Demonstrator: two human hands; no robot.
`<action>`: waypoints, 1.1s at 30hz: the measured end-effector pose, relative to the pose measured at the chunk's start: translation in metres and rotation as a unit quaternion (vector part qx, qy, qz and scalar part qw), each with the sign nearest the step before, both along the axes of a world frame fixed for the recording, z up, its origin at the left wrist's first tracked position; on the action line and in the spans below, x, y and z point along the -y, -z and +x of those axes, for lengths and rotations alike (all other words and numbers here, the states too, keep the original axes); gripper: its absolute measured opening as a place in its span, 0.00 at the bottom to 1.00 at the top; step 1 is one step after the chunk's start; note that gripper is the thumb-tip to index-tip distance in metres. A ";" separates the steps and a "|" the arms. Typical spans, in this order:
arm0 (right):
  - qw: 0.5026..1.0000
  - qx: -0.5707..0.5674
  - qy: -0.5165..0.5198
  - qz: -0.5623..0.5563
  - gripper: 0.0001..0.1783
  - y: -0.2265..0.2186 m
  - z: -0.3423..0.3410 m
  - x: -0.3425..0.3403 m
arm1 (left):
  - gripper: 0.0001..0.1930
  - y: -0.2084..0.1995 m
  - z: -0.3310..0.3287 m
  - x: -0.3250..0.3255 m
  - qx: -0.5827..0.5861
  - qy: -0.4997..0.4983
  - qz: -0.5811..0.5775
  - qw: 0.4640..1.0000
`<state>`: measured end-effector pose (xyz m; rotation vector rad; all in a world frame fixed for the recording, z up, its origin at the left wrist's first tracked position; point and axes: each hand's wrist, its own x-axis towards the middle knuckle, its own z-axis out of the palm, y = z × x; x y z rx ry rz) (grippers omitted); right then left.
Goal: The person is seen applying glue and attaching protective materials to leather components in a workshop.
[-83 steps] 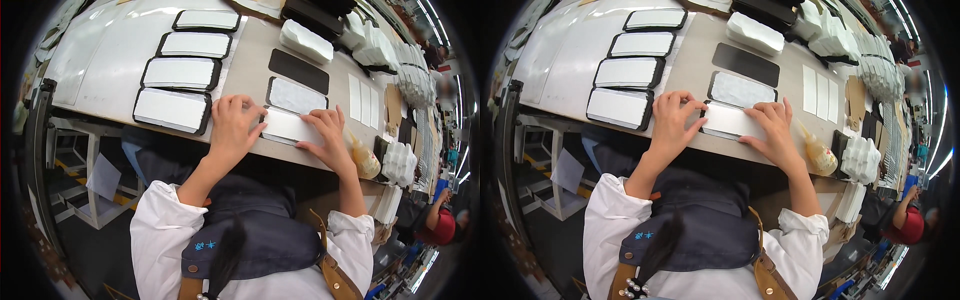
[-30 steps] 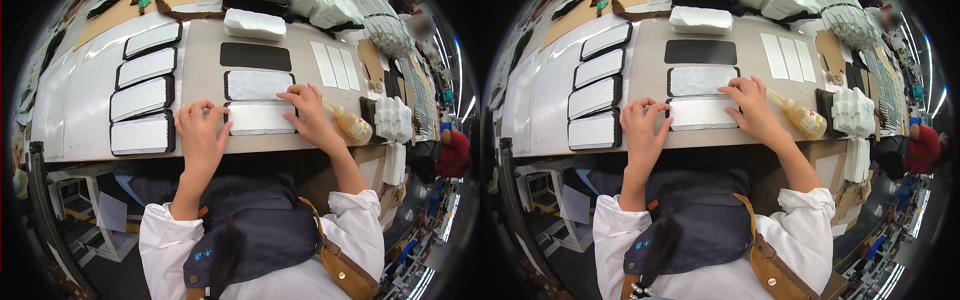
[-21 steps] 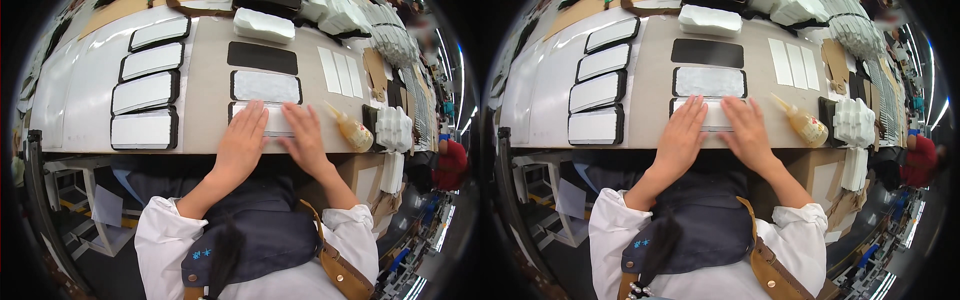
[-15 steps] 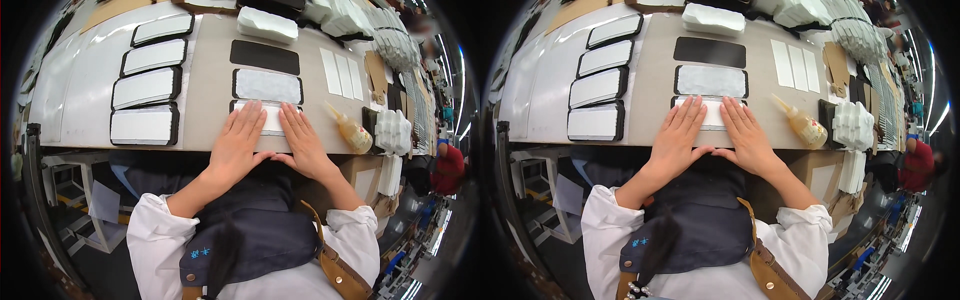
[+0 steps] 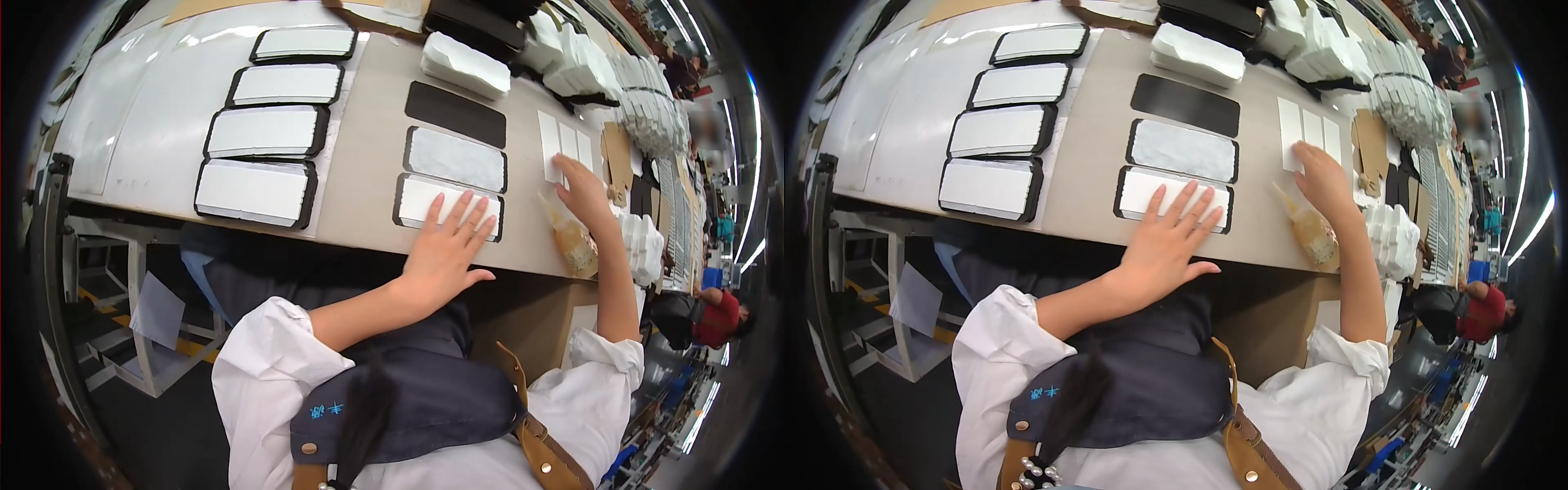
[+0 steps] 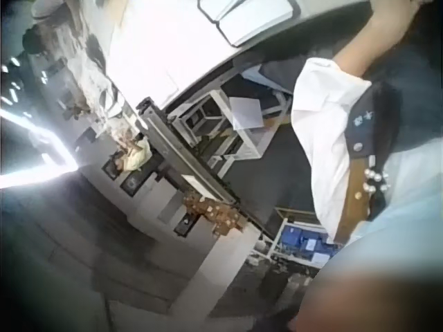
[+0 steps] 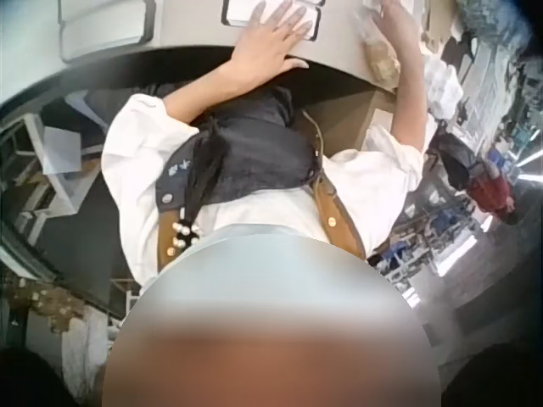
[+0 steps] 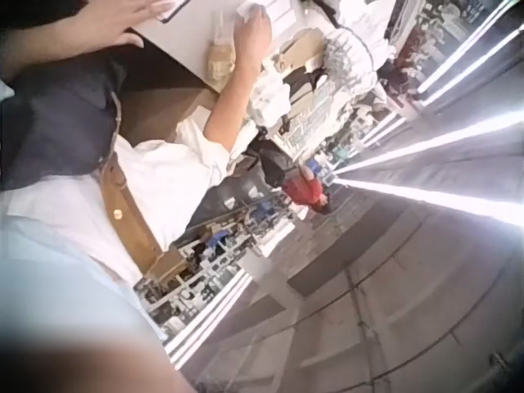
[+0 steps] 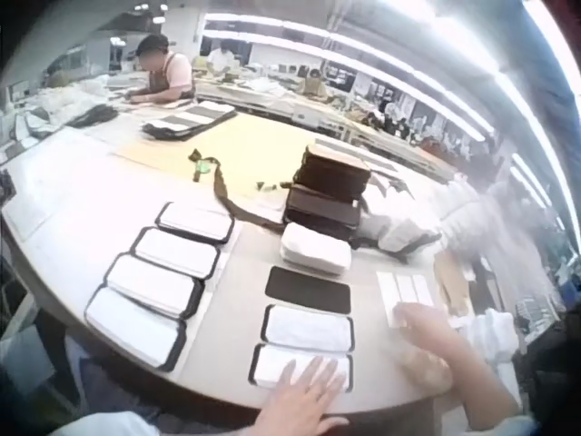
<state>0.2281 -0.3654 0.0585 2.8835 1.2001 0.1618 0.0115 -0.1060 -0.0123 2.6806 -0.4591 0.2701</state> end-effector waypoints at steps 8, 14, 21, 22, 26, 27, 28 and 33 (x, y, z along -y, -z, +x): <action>0.999 -0.006 -0.013 -0.043 0.24 -0.002 0.002 -0.018 | 0.44 -0.003 0.004 0.005 -0.005 -0.019 0.024 1.000; 0.984 -0.055 0.171 -0.010 0.15 -0.013 0.006 -0.018 | 0.45 -0.002 -0.005 -0.019 -0.008 -0.031 -0.016 0.999; 0.841 -0.151 0.106 0.509 0.14 -0.048 -0.042 -0.047 | 0.48 -0.010 -0.017 -0.054 -0.020 -0.061 -0.105 0.992; 0.840 -0.152 0.105 0.511 0.14 -0.050 -0.053 -0.057 | 0.49 -0.013 -0.015 -0.058 -0.032 -0.059 -0.158 0.985; 0.720 -0.396 0.063 0.566 0.13 -0.041 -0.091 -0.090 | 0.52 -0.033 0.003 -0.078 0.068 -0.142 -0.341 0.927; 0.704 -0.442 0.080 0.550 0.12 -0.037 -0.096 -0.092 | 0.46 -0.037 0.008 -0.088 0.045 -0.146 -0.407 0.900; 0.701 -0.456 0.068 0.544 0.12 -0.030 -0.097 -0.095 | 0.41 -0.041 0.013 -0.094 0.022 -0.150 -0.472 0.869; 0.774 -0.336 0.016 0.536 0.31 -0.014 -0.104 -0.119 | 0.14 -0.047 0.032 -0.105 -0.040 -0.150 -0.561 0.813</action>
